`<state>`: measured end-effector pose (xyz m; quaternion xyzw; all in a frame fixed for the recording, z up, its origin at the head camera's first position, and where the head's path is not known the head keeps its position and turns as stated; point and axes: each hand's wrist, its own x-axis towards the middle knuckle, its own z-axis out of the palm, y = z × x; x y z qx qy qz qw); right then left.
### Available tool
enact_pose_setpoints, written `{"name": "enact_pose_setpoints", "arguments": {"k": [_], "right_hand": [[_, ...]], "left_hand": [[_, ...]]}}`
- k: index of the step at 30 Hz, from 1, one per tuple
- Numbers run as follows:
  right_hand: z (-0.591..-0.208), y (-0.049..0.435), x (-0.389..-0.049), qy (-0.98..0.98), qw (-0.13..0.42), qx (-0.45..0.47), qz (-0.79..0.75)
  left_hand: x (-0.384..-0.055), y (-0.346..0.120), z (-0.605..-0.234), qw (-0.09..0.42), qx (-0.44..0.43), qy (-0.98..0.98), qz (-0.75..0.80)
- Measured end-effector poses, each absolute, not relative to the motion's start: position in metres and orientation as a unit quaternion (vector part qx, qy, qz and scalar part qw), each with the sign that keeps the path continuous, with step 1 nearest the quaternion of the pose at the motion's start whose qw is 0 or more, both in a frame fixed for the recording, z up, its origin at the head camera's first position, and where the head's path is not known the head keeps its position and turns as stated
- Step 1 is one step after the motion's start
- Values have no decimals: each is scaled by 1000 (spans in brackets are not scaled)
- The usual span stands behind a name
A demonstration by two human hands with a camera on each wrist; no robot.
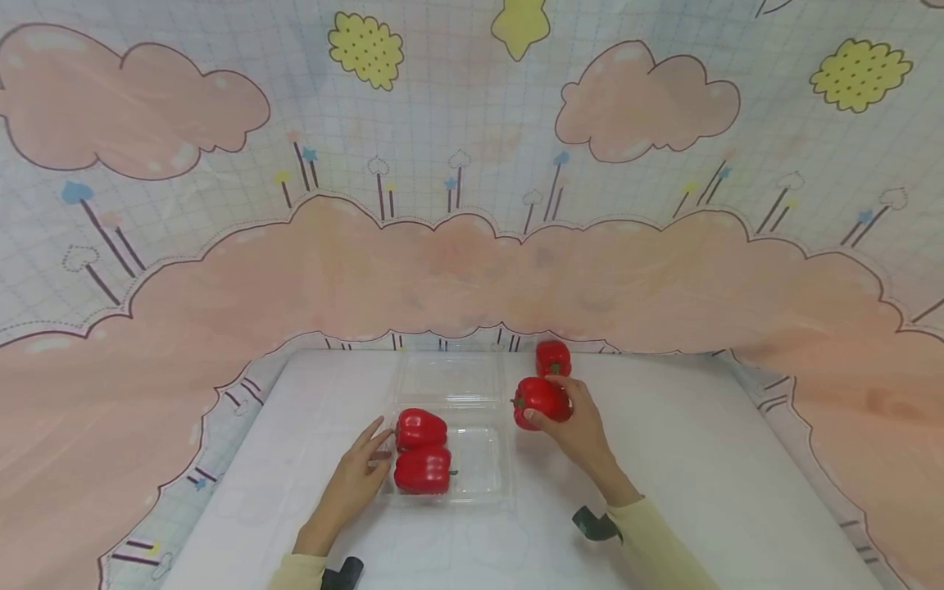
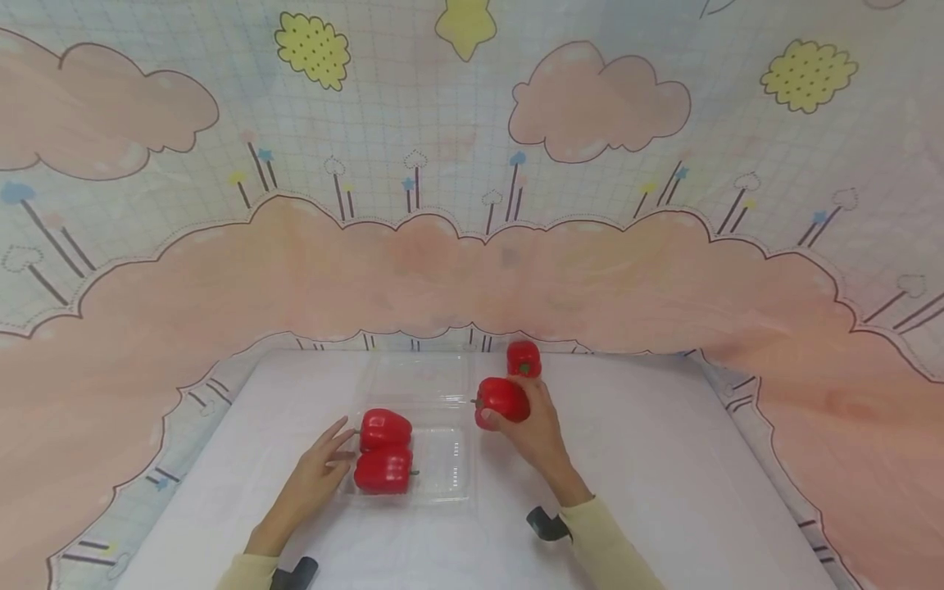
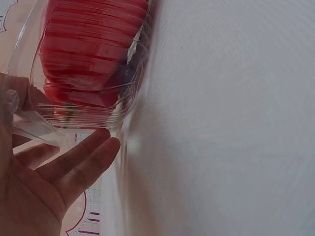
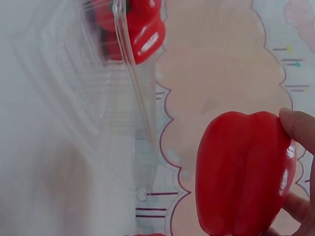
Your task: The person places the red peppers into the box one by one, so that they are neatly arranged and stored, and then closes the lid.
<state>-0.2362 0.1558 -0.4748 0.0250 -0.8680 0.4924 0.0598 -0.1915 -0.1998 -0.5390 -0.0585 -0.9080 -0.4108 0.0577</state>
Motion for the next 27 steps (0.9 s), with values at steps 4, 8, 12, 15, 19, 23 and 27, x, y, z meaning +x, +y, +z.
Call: {"name": "enact_pose_setpoints", "arguments": {"k": [4,8,12,15,19,23,27], "right_hand": [[-473,152,-231,-864,62,37,499],[-472,148,-225,-857,60,44,510],[-471,145,-222,-850,55,52,521],[-471,142,-220,-847,48,53,527],[-469,140,-216,-842,41,53,535],[-466,137,-212,-838,35,56,541],[-466,133,-209,-835,29,60,546]], "left_hand": [[-192,-200,-539,60,-58,-908,-411],[-192,-200,-540,60,-59,-909,-409],[-192,-200,-540,60,-60,-908,-410],[-192,-200,-541,61,-61,-908,-411],[-191,-200,-540,59,-62,-908,-410],[-190,-200,-540,59,-61,-909,-409],[-190,-200,-539,59,-64,-907,-411]]}}
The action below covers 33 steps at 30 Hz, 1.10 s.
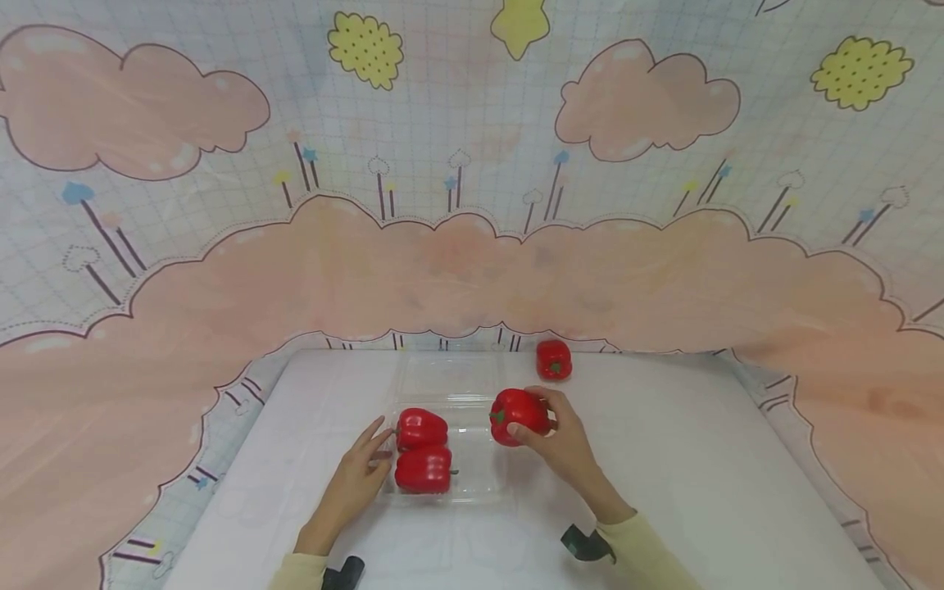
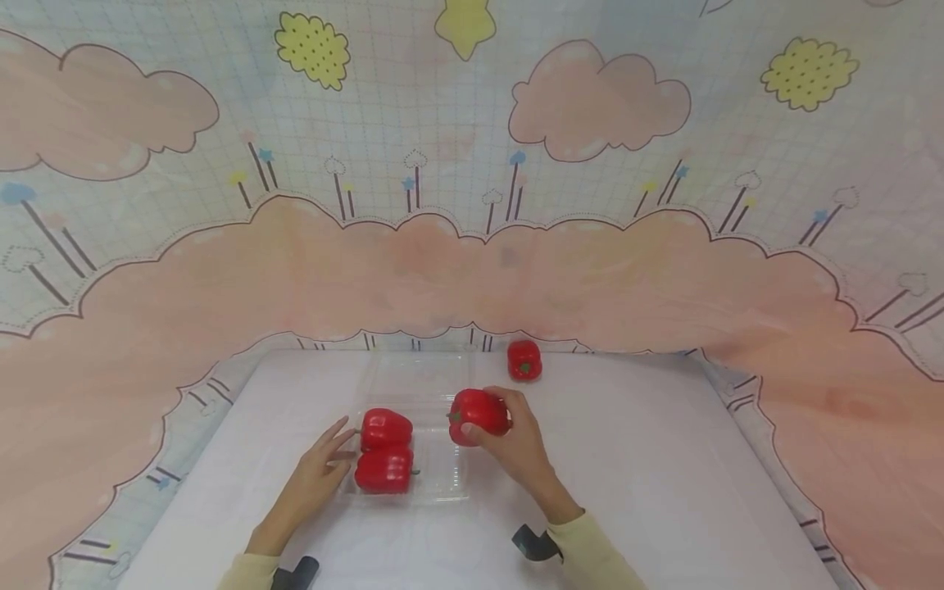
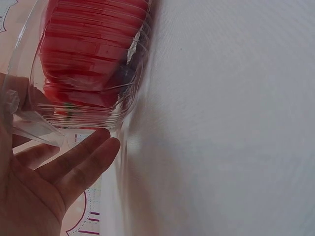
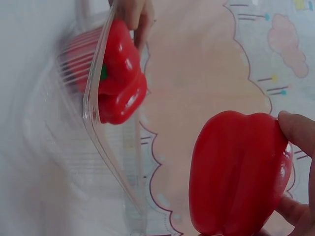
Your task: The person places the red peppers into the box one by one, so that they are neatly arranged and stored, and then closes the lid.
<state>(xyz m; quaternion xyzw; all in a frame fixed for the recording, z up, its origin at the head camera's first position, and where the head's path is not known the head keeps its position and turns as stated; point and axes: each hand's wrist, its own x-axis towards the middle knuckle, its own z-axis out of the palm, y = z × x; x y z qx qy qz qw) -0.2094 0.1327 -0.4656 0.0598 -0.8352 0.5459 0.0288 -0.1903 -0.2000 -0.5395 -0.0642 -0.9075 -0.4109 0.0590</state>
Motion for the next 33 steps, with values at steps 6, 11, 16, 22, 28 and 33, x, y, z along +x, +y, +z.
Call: {"name": "enact_pose_setpoints", "arguments": {"k": [6,11,16,22,28,33], "right_hand": [[-466,125,-205,-825,23,75,560],[-468,120,-204,-820,24,88,565],[-470,116,-203,-824,17,96,558],[-474,112,-204,-828,14,102,552],[-476,105,-205,-828,21,104,551],[-476,97,-206,-823,32,108,557]], "left_hand": [[-191,-200,-539,57,-63,-908,-410],[-191,-200,-540,56,-62,-908,-410],[-191,-200,-540,57,-63,-909,-408],[-191,-201,-541,69,-71,-909,-404],[-192,-200,-541,69,-69,-911,-401],[-191,-200,-539,61,-64,-908,-409]]}}
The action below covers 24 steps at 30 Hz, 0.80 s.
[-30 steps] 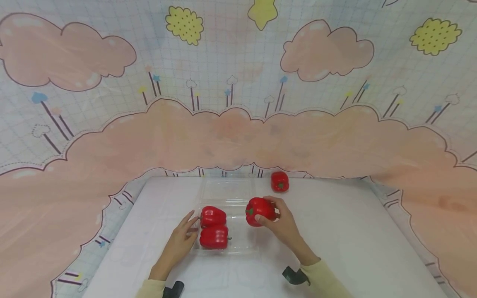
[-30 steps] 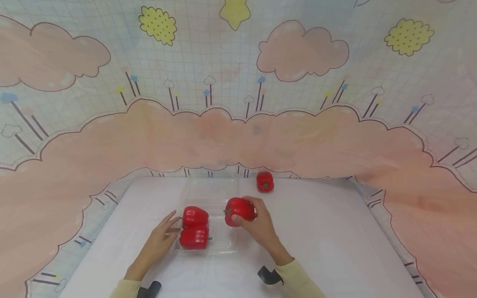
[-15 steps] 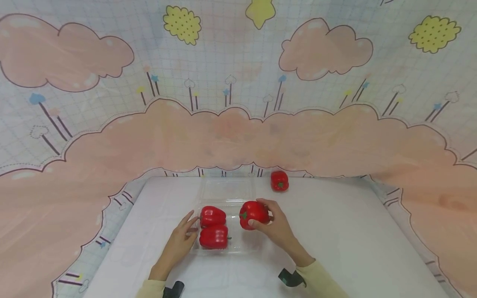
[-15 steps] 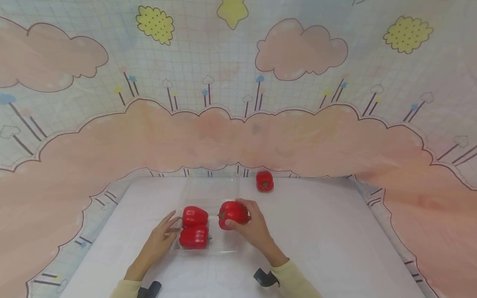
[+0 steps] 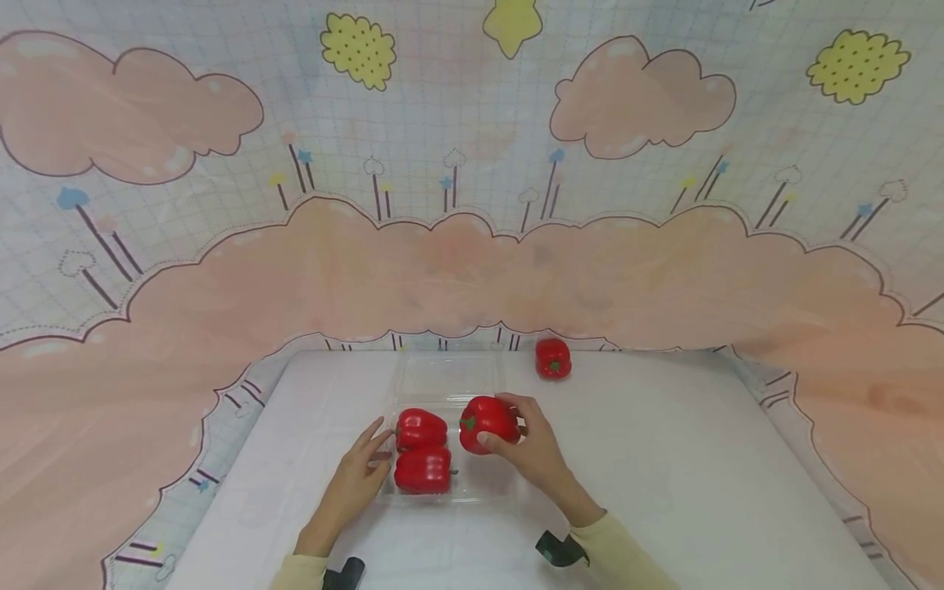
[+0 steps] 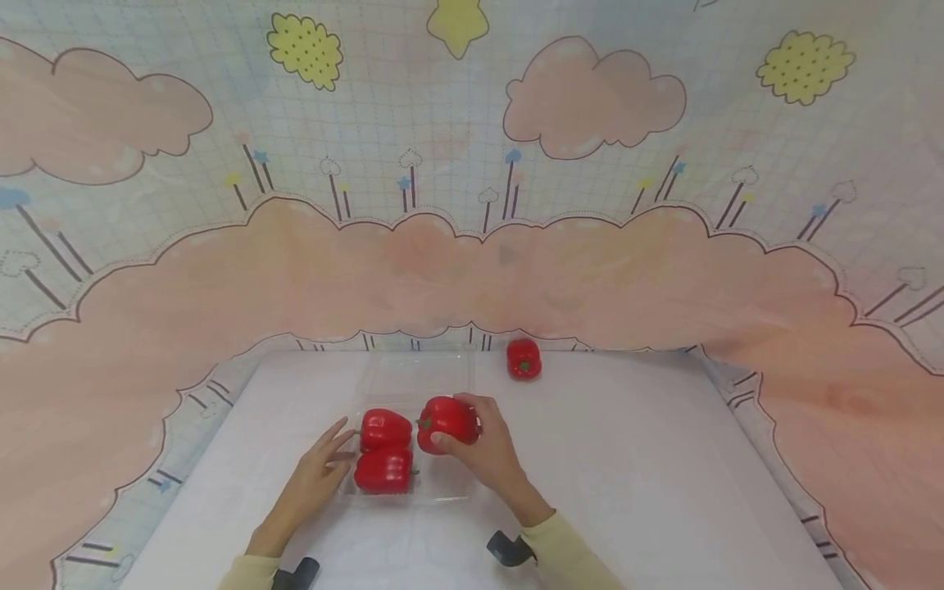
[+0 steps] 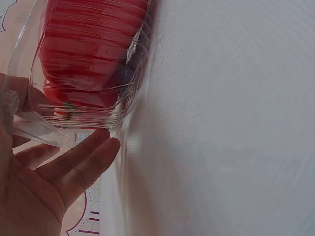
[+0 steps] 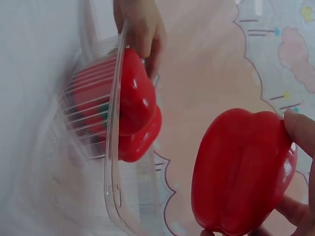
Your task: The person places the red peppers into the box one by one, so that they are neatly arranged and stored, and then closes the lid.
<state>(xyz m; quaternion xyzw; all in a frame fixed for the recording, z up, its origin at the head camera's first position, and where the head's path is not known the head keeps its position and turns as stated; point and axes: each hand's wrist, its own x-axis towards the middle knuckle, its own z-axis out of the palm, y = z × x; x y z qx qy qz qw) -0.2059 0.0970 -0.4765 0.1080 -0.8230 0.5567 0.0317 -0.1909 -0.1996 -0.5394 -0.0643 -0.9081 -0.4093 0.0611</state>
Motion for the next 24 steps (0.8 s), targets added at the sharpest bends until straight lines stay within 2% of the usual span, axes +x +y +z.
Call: {"name": "enact_pose_setpoints", "arguments": {"k": [24], "right_hand": [[-486,67,-218,-847,39,119,518]], "left_hand": [[-192,-197,-539,64,-59,-914,-395]]}}
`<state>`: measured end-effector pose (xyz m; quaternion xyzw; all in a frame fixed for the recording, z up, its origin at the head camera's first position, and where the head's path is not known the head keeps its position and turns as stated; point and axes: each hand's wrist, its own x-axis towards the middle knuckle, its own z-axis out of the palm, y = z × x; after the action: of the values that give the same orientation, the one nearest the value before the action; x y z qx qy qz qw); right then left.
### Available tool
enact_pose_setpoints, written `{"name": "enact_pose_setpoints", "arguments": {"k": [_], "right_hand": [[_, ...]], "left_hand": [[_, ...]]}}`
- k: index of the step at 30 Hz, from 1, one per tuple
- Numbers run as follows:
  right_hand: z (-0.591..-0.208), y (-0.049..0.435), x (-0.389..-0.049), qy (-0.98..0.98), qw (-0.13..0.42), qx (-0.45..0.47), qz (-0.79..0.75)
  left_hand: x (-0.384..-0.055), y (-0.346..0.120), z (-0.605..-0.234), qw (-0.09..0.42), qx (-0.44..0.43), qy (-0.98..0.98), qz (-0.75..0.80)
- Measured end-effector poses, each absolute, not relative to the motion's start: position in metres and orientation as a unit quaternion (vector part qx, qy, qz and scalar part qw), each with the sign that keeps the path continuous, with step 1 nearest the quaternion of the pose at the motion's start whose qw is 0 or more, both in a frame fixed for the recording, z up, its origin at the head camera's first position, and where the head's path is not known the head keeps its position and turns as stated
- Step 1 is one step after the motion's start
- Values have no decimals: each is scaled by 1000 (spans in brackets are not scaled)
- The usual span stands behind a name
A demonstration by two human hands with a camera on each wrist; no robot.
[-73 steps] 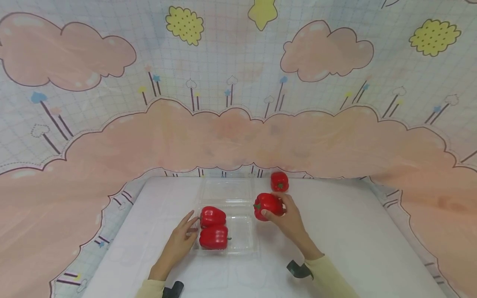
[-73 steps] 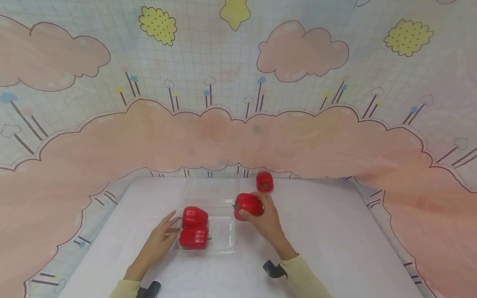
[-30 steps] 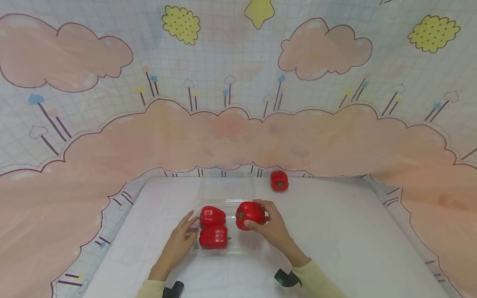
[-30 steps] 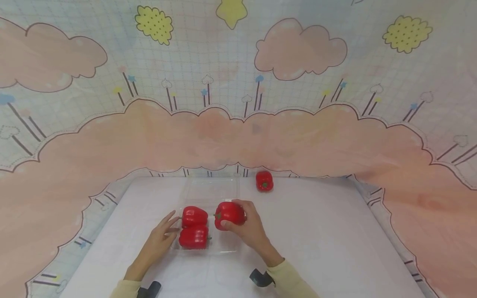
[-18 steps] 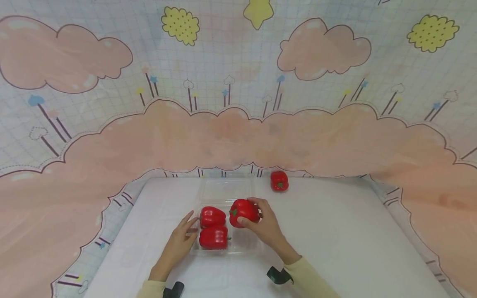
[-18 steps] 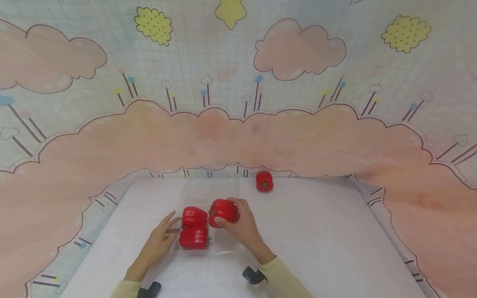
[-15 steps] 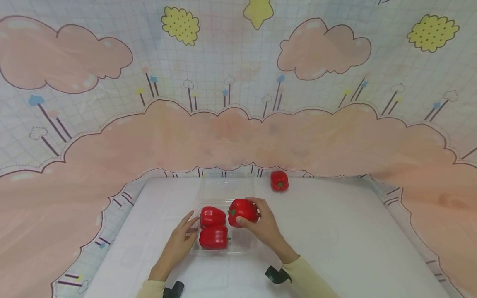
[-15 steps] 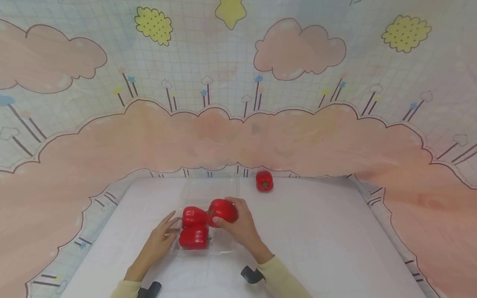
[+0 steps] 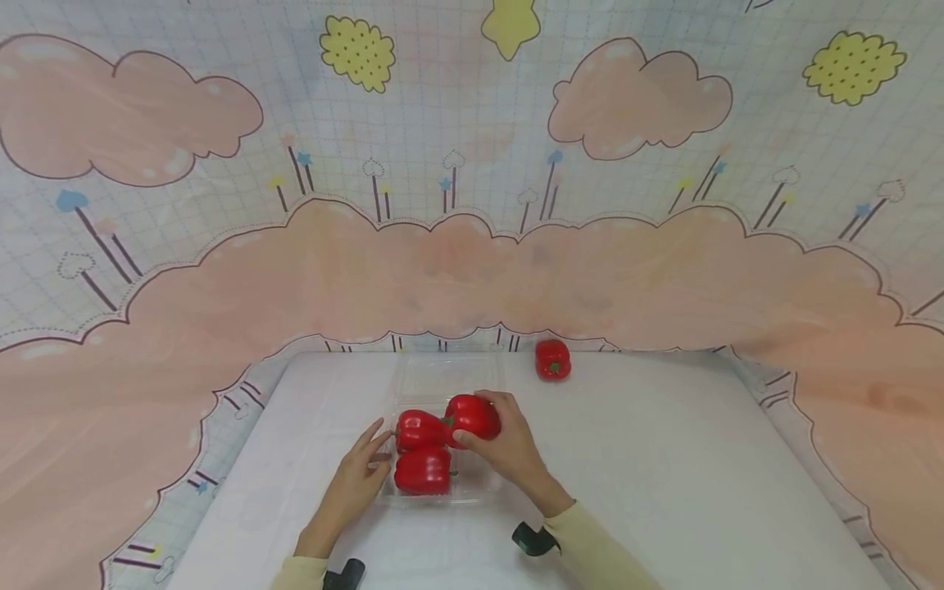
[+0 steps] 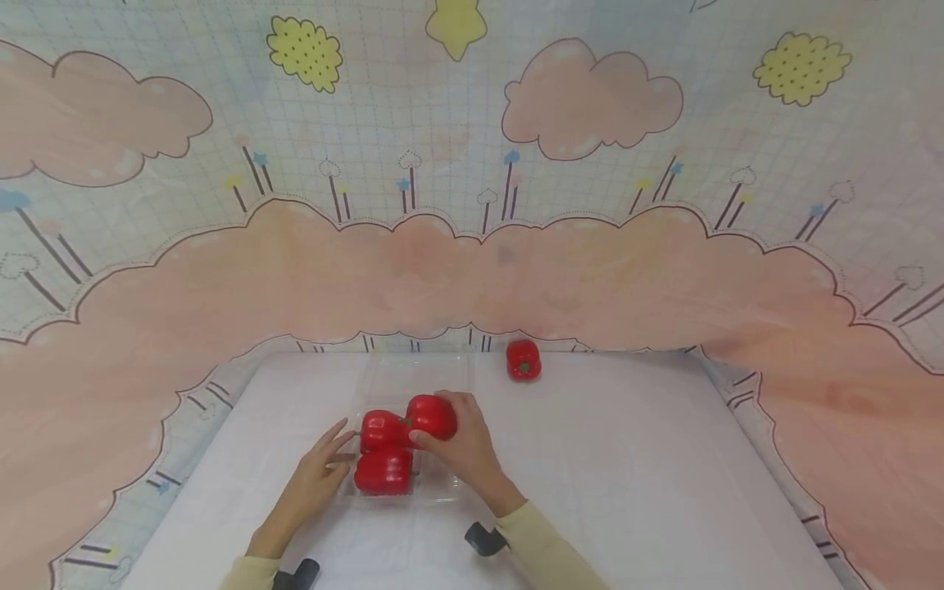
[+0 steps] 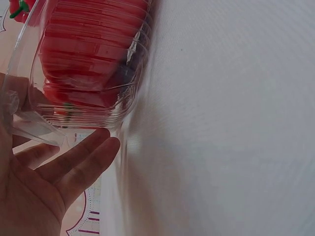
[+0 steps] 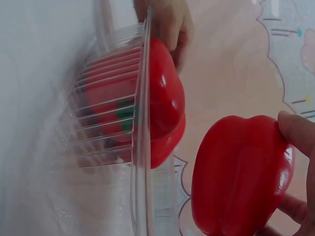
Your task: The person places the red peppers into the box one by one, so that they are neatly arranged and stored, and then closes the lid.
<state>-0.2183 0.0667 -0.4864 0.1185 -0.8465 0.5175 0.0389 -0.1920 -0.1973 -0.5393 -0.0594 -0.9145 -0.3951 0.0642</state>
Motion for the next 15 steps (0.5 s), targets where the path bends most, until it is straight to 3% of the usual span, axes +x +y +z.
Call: {"name": "enact_pose_setpoints", "arguments": {"k": [15], "right_hand": [[-493,61,-224,-880,50,97,463]], "left_hand": [[-192,-197,-540,68,-61,-914,-395]]}}
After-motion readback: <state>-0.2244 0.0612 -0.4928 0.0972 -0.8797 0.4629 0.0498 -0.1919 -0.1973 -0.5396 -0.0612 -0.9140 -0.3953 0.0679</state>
